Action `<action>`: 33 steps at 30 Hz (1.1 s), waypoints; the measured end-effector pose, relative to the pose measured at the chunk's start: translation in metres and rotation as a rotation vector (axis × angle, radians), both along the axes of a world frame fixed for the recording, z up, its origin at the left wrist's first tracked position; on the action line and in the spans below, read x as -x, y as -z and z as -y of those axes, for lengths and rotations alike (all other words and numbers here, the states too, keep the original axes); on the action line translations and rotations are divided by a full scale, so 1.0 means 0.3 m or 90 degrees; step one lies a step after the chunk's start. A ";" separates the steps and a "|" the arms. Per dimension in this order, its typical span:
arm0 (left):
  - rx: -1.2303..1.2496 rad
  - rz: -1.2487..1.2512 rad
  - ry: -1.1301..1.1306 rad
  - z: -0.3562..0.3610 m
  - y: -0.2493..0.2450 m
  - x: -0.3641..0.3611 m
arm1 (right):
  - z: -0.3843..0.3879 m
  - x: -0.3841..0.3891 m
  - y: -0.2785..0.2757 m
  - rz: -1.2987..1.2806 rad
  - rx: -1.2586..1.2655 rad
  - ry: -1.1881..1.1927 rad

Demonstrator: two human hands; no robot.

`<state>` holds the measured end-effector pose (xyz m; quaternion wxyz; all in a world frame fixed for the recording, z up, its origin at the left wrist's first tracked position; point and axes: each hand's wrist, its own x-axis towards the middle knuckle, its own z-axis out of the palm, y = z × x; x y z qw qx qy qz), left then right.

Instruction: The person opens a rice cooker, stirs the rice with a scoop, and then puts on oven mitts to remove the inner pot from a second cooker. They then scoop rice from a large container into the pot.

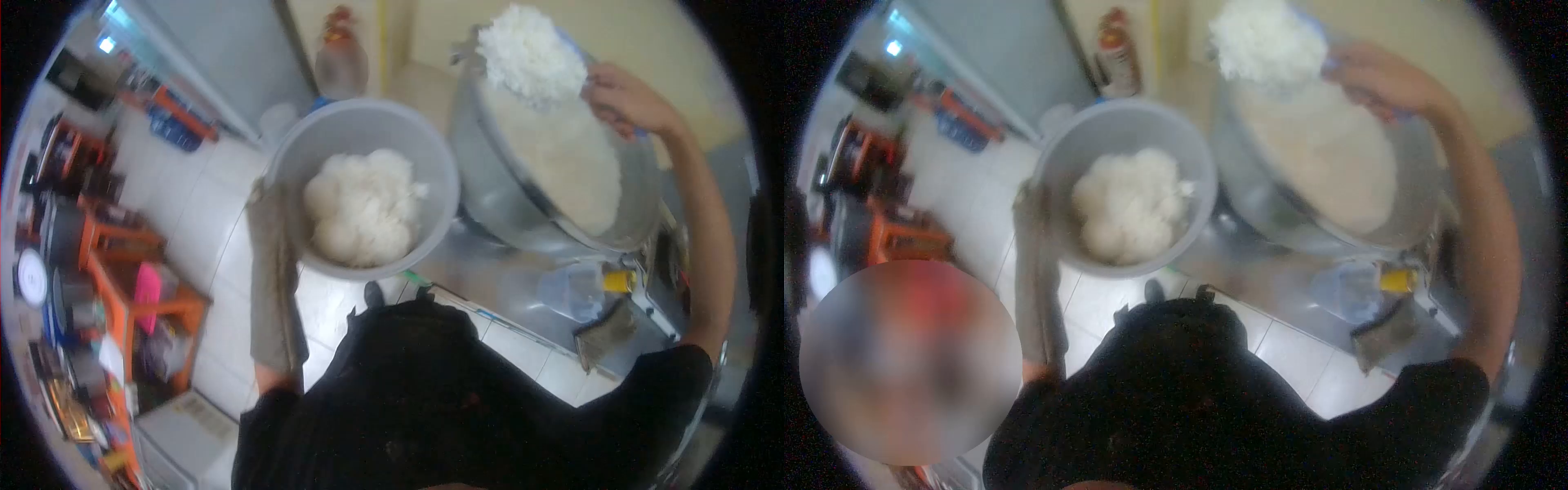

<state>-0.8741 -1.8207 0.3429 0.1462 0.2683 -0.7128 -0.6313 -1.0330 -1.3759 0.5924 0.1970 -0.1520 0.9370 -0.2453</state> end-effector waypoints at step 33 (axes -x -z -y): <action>0.030 0.096 0.038 0.125 0.148 0.092 | -0.490 0.377 0.488 -0.458 -0.582 0.035</action>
